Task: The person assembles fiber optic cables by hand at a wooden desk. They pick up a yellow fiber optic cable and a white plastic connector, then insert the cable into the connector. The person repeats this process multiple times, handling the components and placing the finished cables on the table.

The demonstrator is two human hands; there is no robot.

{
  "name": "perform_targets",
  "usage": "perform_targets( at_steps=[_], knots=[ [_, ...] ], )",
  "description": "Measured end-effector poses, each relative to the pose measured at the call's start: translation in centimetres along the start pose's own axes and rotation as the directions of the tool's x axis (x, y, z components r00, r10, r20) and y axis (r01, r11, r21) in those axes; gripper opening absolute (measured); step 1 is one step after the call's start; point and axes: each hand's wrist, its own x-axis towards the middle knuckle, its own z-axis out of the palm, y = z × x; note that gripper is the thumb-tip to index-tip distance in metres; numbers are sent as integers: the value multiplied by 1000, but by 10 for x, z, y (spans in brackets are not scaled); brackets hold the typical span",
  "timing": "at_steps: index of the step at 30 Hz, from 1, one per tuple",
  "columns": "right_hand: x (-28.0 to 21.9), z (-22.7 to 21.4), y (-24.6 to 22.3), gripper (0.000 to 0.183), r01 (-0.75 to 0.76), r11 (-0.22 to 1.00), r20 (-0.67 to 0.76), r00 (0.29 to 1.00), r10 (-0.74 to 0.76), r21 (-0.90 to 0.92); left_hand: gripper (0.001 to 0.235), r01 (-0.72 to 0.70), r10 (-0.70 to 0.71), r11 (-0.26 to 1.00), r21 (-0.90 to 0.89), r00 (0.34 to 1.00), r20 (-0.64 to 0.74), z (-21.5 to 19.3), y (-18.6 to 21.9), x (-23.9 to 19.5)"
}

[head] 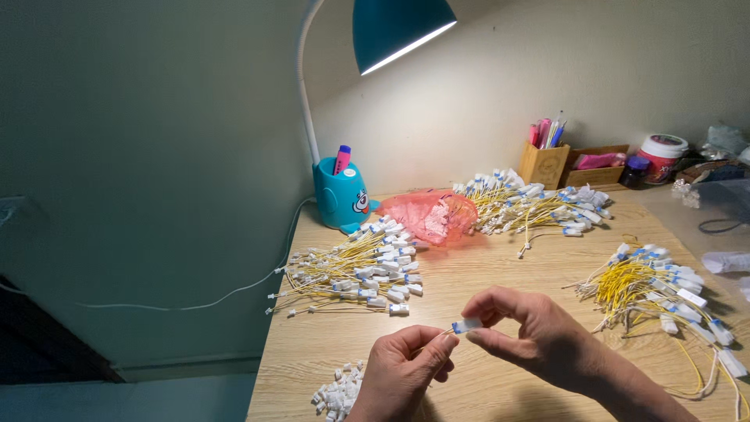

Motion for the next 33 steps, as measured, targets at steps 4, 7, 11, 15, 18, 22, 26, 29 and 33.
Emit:
perform_targets(
  at_steps=[4, 7, 11, 15, 18, 22, 26, 29, 33],
  knots=[
    [-1, 22, 24, 21, -270, 741, 145, 962, 230, 615, 20, 23, -27, 980, 196, 1000, 14, 2, 8, -5],
    [-4, 23, 28, 20, -273, 693, 154, 961, 230, 667, 20, 8, -17, 992, 127, 998, 65, 1, 4, -2],
    [-6, 14, 34, 22, -337, 663, 179, 938, 297, 668, 41, 139, -141, 990, 30, 986, 85, -1, 6, 1],
    [-7, 8, 31, 23, -363, 725, 245, 932, 269, 586, 34, 128, -135, 986, 108, 989, 66, 2, 14, -4],
    [-8, 6, 26, 24, -369, 728, 283, 927, 246, 577, 21, 154, -155, 987, 42, 987, 39, 7, 16, -8],
    [-10, 4, 16, 24, -353, 727, 303, 930, 207, 588, 17, 142, -146, 987, 73, 988, 41, 8, 10, -11],
    [-12, 18, 13, 36, -412, 594, 232, 905, 358, 691, 18, 39, -39, 998, 42, 999, 4, 11, -4, -7],
    [-12, 33, 16, 32, -372, 553, 202, 917, 345, 745, 17, 0, 0, 1000, -2, 997, -83, 16, -4, -6],
    [-13, 49, 22, 24, -304, 582, 105, 931, 350, 755, 14, 2, -8, 1000, -31, 980, -198, 23, 1, -8]
  ],
)
